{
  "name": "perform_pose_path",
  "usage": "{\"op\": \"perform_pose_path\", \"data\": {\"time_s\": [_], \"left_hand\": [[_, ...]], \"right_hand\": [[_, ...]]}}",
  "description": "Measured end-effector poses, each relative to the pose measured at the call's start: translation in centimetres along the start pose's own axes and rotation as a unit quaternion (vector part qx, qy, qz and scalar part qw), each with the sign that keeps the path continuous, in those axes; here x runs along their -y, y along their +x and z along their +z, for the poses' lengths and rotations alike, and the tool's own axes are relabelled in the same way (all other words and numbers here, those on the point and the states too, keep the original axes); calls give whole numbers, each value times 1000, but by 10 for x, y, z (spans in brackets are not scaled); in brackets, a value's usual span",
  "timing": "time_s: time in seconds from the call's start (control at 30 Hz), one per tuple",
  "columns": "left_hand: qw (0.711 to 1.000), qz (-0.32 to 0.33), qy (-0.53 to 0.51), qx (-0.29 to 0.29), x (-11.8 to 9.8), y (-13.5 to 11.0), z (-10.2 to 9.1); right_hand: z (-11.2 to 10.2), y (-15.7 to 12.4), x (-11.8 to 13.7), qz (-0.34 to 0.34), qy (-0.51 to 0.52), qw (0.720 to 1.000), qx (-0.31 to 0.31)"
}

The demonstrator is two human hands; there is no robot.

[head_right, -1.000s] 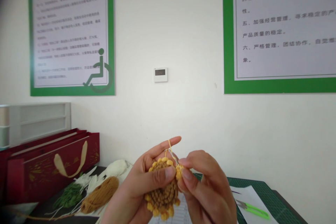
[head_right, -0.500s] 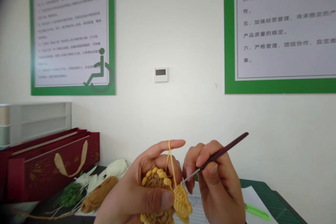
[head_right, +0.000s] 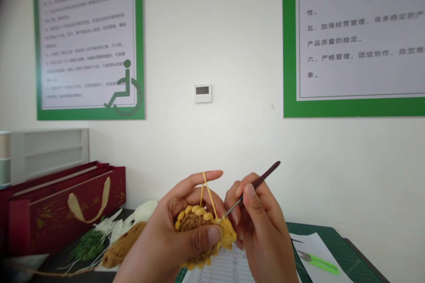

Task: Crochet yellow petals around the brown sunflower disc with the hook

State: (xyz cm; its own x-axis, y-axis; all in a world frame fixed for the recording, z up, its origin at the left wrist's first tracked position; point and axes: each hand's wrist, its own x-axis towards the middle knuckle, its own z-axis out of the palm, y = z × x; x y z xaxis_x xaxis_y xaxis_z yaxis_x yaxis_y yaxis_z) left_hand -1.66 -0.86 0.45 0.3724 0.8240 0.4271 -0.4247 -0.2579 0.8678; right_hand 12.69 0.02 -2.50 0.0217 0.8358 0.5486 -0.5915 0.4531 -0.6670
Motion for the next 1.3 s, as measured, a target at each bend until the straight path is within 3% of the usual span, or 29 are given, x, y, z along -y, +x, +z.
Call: {"op": "perform_pose_path", "data": {"time_s": [0.13,0.27,0.37,0.47,0.57,0.7,0.83,1.0,1.13,1.3], "left_hand": [[1000,-9,5,-10,0,0,0],[998,-32,-22,40,0,0,-4],[993,-42,-59,89,1,1,-5],[991,-36,-73,102,3,2,-4],[998,10,-30,47,6,2,-2],[997,49,7,-55,7,4,0],[998,10,-28,-62,5,5,4],[997,3,-44,-61,8,7,5],[996,25,-25,-81,9,9,4],[994,33,-46,-99,10,9,6]], "right_hand": [[-7,1,-1,-37,-14,999,26],[-18,3,-1,-72,-28,993,86],[-19,3,0,-37,-15,995,87],[-10,2,0,22,5,999,44],[0,2,0,51,-13,999,-6],[1,4,-1,16,-79,997,9],[-7,6,1,27,-87,995,51],[-10,7,7,78,-60,994,47],[-11,7,6,35,-67,996,55],[-12,8,-8,-130,-118,983,59]]}}
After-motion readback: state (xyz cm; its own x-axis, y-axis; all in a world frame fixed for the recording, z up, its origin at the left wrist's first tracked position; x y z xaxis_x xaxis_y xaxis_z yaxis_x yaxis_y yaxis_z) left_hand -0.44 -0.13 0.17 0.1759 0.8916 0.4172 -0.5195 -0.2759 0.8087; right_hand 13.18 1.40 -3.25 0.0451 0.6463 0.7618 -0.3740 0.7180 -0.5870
